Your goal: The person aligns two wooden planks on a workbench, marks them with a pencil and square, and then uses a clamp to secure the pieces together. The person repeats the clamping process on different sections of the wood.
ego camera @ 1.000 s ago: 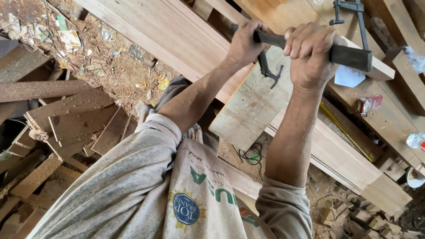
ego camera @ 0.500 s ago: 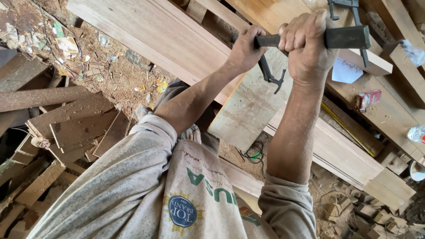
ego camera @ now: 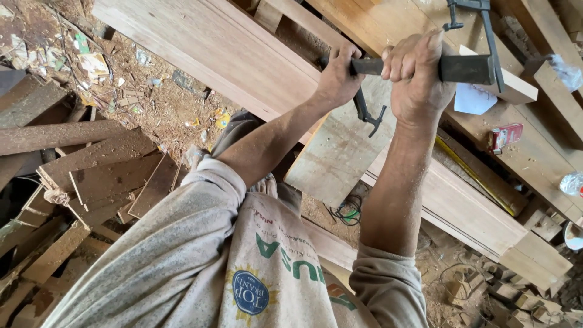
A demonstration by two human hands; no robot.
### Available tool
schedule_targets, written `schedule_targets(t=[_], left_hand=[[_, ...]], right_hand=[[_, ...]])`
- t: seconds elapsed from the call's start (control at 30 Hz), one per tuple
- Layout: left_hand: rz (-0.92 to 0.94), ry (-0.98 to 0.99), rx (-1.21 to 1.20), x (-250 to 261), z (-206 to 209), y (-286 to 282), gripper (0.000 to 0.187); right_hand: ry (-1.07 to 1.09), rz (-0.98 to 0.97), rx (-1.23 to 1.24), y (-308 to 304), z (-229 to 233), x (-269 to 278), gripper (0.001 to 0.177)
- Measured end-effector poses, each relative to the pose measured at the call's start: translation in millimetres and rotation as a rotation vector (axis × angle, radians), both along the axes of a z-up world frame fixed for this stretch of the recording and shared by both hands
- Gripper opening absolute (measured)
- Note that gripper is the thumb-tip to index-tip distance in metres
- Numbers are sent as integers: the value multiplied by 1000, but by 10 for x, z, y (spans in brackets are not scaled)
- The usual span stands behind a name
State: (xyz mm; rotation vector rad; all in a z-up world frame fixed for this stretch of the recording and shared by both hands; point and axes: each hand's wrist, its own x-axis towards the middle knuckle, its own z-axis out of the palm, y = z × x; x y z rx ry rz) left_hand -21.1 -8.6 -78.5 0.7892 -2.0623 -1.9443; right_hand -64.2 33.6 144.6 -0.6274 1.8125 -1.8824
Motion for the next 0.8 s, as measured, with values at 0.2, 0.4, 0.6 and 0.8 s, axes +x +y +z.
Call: schedule_targets(t=[0.2,0.4,0.6,0.8], left_hand=[[-96,-201,110,5,-137,-54,35],[-338,-350,33,-123,-264,-259,27],[-781,-505,-483,-206,293,-726,58],[-695,-329,-376,-262,-202,-582,28]], right_hand=[[3,-7,-17,79,-22,49,60],[-35,-92,-8,-58,22,17,57],[-75,-164,-37,-138,51,-91,57],[-26,-198,11,-193,110,-45,56]])
